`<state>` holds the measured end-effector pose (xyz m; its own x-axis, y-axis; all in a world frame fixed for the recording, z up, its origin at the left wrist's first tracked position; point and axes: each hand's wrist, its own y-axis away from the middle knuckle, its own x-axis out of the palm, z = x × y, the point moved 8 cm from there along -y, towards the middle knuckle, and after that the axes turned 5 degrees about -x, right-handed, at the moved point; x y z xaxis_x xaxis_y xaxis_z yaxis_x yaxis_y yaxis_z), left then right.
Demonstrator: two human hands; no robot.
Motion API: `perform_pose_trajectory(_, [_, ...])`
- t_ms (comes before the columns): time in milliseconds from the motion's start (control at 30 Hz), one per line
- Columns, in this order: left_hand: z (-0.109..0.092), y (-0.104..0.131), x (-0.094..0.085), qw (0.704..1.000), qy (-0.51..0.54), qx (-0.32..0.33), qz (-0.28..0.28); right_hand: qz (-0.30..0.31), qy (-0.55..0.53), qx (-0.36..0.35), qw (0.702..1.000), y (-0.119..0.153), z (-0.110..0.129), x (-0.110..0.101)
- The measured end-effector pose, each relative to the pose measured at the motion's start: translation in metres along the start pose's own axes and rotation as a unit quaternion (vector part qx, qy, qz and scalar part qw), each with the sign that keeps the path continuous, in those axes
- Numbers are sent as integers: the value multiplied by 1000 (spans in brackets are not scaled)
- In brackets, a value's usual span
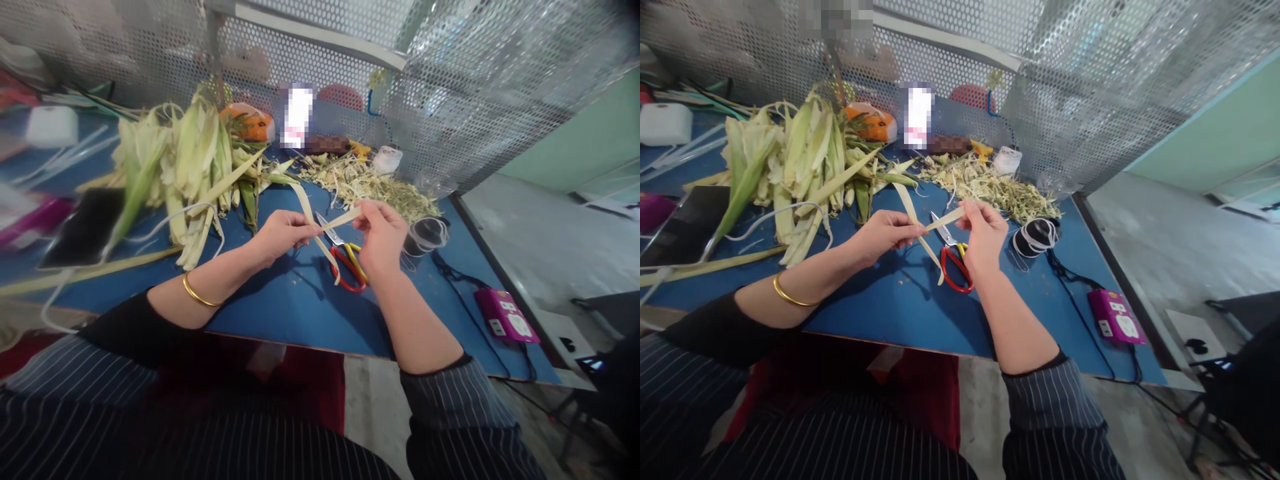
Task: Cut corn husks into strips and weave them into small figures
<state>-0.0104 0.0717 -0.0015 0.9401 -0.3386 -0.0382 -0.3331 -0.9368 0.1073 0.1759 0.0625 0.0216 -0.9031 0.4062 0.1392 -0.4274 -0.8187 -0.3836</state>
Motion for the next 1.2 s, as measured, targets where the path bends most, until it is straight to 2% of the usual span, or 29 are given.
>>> perform_pose_trajectory(133, [0, -2, -6, 999, -28, 17, -27, -23, 3, -35, 999, -9, 5, -10])
perform_pose_trajectory(267, [-5, -1, -12, 991, -102, 49, -67, -80, 29, -69, 994, -15, 10, -24])
perform_pose_trajectory(367, [-2, -2, -12, 996, -63, 21, -60, -87, 74, -94, 989, -12, 14, -22])
perform_pose_trajectory(500, [11, -5, -7, 992, 96, -76, -7, -6, 130, -114, 985, -3, 16, -4])
perform_pose_trajectory(600, [17, -5, -6, 985, 135, -110, 4, 39, 157, -105, 981, 2, 15, 3])
perform_pose_trajectory(767, [16, -3, -7, 986, 134, -99, -14, 103, 231, -158, 954, 10, 28, 16])
perform_pose_trajectory(933, [13, -5, -11, 988, 138, -59, -40, 270, 331, -155, 891, 25, 17, 44])
perform_pose_trajectory(1000, [12, -5, -10, 989, 135, -49, -41, 287, 352, -155, 877, 28, 14, 46])
perform_pose_trajectory(1133, [10, -4, -8, 990, 127, -52, -43, 296, 352, -182, 869, 31, 18, 48])
perform_pose_trajectory(1200, [9, -4, -8, 991, 111, -52, -52, 266, 346, -202, 877, 30, 25, 44])
